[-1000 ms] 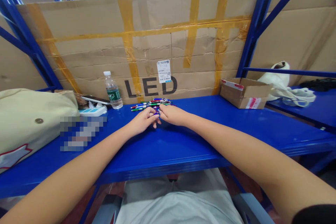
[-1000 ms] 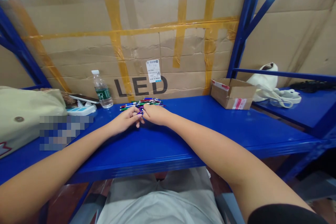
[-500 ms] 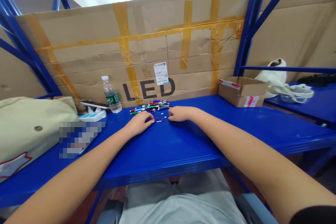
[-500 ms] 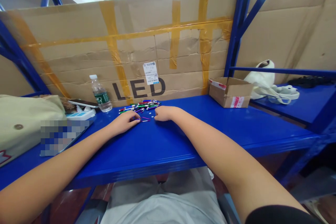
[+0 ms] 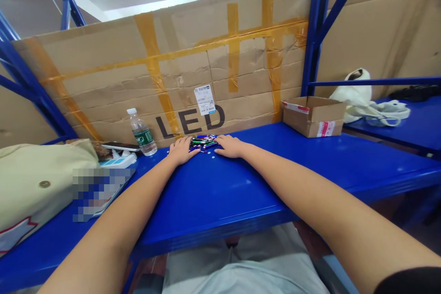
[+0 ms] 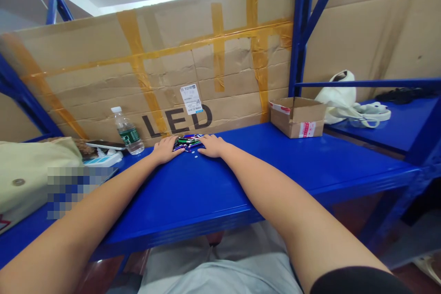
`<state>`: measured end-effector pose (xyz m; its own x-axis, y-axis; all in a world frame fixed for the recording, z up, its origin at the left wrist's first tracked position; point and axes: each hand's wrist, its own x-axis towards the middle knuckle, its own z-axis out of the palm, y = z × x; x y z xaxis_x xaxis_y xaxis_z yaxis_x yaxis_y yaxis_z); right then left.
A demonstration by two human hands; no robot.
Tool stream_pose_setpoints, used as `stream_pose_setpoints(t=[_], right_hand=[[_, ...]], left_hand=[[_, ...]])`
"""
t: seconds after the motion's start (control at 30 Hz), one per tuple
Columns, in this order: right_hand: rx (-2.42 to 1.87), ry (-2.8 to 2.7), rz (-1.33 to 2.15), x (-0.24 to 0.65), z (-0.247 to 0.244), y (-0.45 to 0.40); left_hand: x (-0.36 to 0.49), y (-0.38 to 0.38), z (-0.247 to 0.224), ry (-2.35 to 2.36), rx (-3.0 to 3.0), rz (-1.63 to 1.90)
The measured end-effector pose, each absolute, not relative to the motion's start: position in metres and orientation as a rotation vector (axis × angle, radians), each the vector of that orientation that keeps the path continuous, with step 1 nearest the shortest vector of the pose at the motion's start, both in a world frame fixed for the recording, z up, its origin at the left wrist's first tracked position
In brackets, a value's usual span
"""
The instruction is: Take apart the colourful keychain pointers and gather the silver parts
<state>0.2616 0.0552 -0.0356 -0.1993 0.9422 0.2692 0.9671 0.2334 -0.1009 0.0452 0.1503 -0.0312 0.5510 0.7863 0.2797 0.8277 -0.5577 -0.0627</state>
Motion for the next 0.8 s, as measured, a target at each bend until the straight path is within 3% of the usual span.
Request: stream_pose_setpoints(t=[0.23,0.47,0.8], right_hand=[[-1.811,-2.196,0.0,0.257,-0.047,0.069],[-1.769,-2.196,-0.069,0.262,-0.046,0.068],[-1.831,-2.274,-0.148,0.248,-0.039,0.095]], left_hand=[[0.047,0.165,-0.036,-1.424,-2.653,-0.374],[0.007,0.181,-0.039,-1.531,-2.648,-0.323],[0.035,0.184,-0.039,-1.462,-2.783,-0.52]])
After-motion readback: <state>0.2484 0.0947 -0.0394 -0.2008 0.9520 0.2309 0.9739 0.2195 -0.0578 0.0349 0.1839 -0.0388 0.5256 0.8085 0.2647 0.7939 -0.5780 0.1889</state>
